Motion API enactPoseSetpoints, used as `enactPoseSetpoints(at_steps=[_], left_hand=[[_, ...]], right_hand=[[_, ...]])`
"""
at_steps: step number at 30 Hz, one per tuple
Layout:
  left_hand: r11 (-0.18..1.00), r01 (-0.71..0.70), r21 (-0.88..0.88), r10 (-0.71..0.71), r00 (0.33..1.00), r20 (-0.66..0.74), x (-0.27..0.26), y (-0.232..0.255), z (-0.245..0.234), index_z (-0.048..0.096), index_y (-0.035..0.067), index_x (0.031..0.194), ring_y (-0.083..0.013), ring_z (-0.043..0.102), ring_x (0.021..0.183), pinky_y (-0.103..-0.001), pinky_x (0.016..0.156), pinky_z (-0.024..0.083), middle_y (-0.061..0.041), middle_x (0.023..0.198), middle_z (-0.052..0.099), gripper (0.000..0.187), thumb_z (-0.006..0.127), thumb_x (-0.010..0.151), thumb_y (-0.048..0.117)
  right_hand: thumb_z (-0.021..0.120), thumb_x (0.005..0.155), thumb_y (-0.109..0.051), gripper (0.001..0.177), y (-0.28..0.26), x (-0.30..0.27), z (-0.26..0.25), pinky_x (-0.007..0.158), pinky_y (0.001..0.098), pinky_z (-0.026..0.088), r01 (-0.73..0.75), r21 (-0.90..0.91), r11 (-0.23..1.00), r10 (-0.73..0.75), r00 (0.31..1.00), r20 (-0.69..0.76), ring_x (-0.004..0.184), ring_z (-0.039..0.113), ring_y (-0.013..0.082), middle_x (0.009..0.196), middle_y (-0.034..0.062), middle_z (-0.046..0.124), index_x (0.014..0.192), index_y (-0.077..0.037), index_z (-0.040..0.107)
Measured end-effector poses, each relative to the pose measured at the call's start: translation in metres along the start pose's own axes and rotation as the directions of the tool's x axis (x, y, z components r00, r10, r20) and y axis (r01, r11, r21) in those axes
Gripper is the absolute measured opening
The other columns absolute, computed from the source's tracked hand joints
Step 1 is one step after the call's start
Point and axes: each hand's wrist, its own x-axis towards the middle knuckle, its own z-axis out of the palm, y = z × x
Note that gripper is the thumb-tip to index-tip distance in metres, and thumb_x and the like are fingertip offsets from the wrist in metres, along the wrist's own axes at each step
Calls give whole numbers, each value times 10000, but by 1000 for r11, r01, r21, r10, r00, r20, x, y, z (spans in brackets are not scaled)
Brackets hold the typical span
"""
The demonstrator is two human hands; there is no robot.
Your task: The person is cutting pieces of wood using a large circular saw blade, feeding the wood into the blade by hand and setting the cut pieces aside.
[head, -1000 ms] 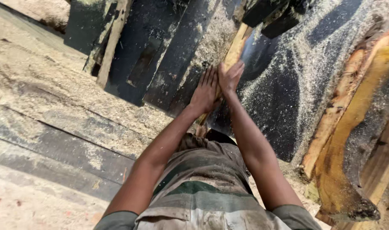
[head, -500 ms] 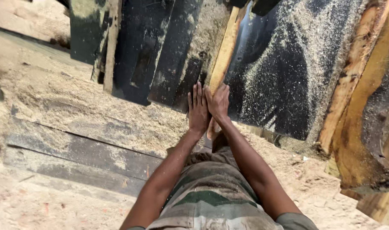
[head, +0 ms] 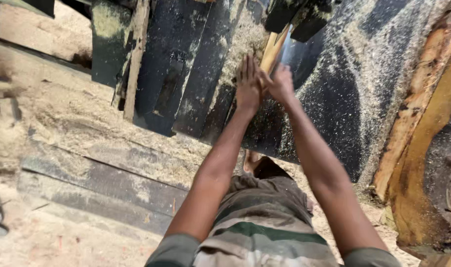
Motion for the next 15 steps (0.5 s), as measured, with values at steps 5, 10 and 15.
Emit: enactPoseSetpoints(at_steps=[5,10,15], left_hand=[[945,325,31,-320,901,292,59,21,-28,-1,-69,1611,-424,9,1636,-591,1346,56,-294,1711,-21,1432,762,703,733],[910,-145,-388,-16,923,-384,-44,-9,-37,-96,29,1665,-353,-61,1679,-510,1396,9,-233,1781,-98,1337,691,827,711],[925,78,-373,-112,991,-71,-228,-41,-70,53,39,1692,-408,-1,1648,-606,1328,2,-211,1777,12,930,522,1065,540]], right_hand=[[554,982,-620,878,73,-134,-69,920,502,578,-50,2,999,50,997,56,1113,603,343,1303,309,557,1478,99,463],[553,934,-675,972,151,-288,-102,1214,563,371,-242,-248,938,221,969,-108,1441,416,389,1603,253,361,1606,-10,328],[419,913,-759,1066,193,-357,-86,1287,574,135,-119,-295,948,81,987,-139,1578,182,362,1723,191,128,1654,-43,148]])
